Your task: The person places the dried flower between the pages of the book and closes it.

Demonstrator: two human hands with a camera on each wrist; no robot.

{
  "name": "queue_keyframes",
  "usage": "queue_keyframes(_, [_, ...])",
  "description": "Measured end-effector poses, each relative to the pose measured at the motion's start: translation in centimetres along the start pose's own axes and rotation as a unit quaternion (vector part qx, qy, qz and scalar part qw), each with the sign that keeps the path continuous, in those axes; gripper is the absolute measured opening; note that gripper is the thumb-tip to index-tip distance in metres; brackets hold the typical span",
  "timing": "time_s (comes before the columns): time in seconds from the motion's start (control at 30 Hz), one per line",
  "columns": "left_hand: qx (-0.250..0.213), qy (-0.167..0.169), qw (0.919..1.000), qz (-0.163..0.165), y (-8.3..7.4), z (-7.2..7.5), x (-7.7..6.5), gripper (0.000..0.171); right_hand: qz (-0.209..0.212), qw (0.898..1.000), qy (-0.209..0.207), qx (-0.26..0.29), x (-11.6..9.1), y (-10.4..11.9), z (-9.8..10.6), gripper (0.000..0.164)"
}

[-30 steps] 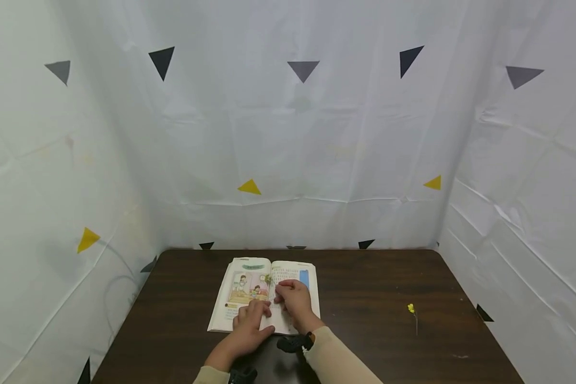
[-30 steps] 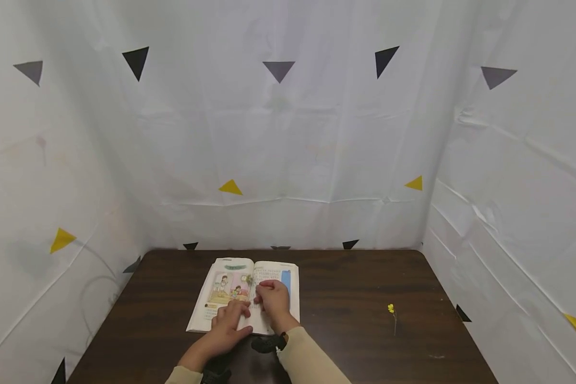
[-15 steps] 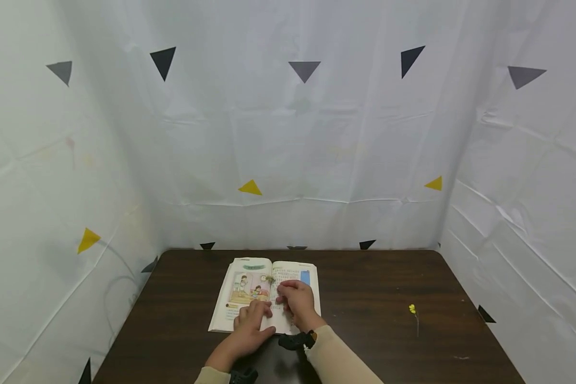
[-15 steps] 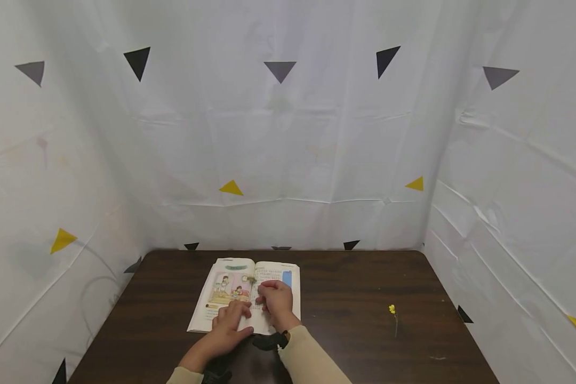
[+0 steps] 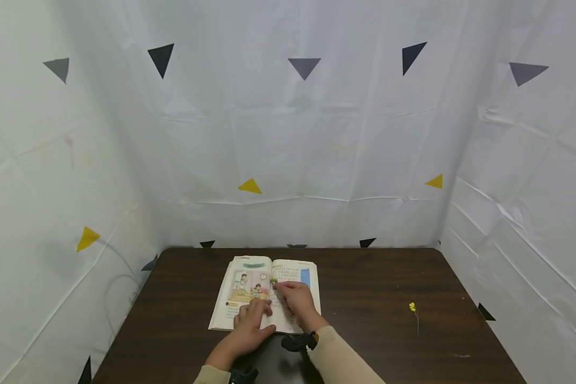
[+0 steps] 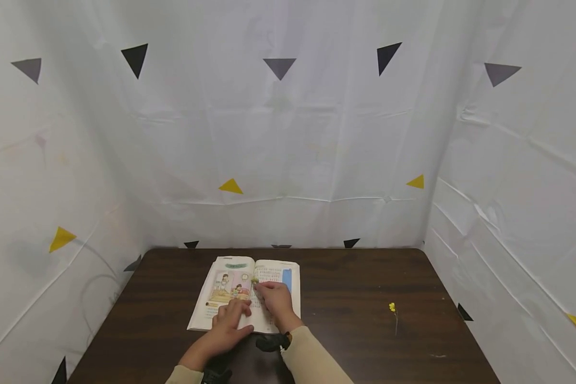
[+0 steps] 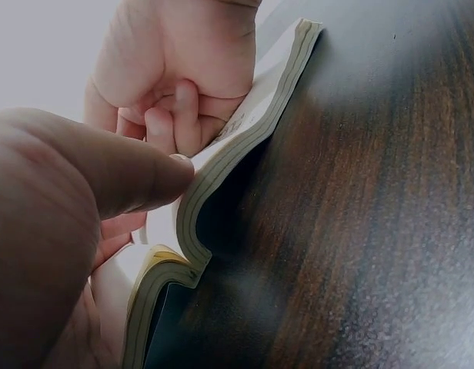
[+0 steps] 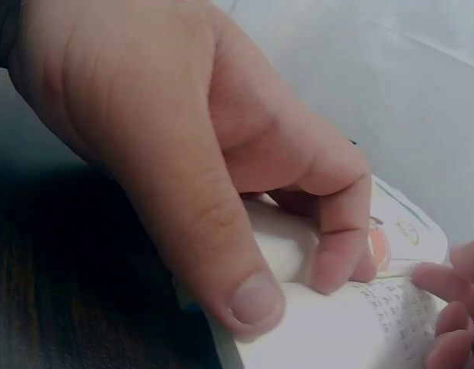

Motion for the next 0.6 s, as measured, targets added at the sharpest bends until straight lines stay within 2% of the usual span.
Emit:
queue_keyframes(0.23, [0.0, 0.004, 0.9999, 0.01, -0.1, 0.0, 0.0, 0.028, 0.019, 0.997, 0.038, -0.062, -0.4, 0.5, -0.1, 0.04])
queue_keyframes(0.37, [0.008, 0.004, 1.0, 0.002, -0.2, -0.1, -0.1, 0.037, 0.04, 0.992, 0.06, -0.104, -0.8, 0.8, -0.3, 0.048])
queue_keyframes(0.5, [0.019, 0.001, 0.9998, -0.007, -0.2, -0.3, -0.1, 0.043, 0.055, 0.989, 0.066, -0.121, -1.1, 1.1, -0.3, 0.054])
queue_keyframes(0.6, [0.044, -0.008, 0.9989, -0.013, -0.1, -0.6, 0.0, 0.043, 0.061, 0.99, 0.068, -0.11, -1.2, 1.2, -0.3, 0.056])
Point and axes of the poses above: each hand's wrist, its own x-axis towards the middle knuckle, its own z-axis out of the back of the hand, y = z × x, the point moved 4 cm from there along x, towards the middle knuckle, and after that the axes turned 9 degrees about -x, right-handed, at the moved point
